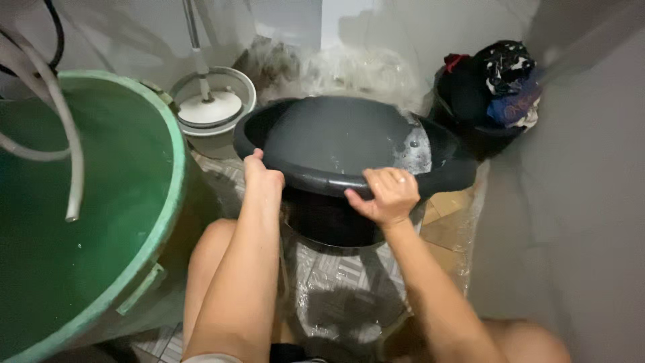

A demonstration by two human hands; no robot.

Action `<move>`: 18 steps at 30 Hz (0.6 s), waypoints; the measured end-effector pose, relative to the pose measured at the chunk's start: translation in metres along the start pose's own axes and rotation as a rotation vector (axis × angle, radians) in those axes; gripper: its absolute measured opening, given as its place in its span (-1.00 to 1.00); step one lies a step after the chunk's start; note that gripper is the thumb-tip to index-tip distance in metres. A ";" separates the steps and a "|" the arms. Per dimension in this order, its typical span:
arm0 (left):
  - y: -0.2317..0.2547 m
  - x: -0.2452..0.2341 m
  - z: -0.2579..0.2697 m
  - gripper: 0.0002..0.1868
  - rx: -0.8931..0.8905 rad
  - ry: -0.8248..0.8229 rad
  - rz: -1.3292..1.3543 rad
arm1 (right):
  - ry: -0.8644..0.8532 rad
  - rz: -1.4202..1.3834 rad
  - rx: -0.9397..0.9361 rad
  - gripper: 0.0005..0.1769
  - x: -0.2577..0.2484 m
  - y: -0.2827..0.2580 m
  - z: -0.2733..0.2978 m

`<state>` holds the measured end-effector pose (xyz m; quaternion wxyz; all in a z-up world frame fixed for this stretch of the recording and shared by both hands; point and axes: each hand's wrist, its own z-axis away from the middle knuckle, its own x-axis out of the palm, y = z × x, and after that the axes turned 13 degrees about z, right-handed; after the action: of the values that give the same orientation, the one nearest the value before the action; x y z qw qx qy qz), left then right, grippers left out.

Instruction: The person hand-washes multiple pieces of clothing in a black basin filled with soapy water. They scrub and rinse each item by hand, then transfer the wet clothes to a nearby bucket. Finally, they empty the soapy water and refill the basin with fresh water from a shower hose.

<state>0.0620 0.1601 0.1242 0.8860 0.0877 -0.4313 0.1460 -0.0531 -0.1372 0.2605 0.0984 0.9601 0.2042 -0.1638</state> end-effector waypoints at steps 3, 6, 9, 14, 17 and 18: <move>0.001 0.006 0.013 -0.57 0.037 -0.047 -0.195 | -0.112 -0.029 -0.023 -0.62 0.006 0.008 -0.013; 0.004 0.020 0.062 -0.47 0.159 -0.052 -0.618 | -0.146 0.022 -0.017 -0.66 0.016 0.012 -0.017; -0.015 0.016 0.138 0.12 1.300 -0.079 -1.246 | -0.114 0.008 -0.024 -0.66 0.021 0.012 -0.017; -0.036 0.030 0.226 -0.14 1.256 -1.140 -2.100 | -0.155 0.014 -0.015 -0.65 0.030 0.016 -0.011; -0.023 0.072 0.239 -0.19 1.175 -1.327 -2.227 | -0.203 0.010 0.014 -0.66 0.040 0.028 -0.021; -0.009 0.090 0.239 -0.29 1.205 -1.308 -2.218 | -0.228 0.026 0.017 -0.66 0.043 0.032 -0.025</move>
<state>-0.0589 0.1010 0.3413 0.0116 0.7836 -0.3384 -0.5209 0.0047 -0.1441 0.2720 0.1152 0.9385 0.1780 -0.2725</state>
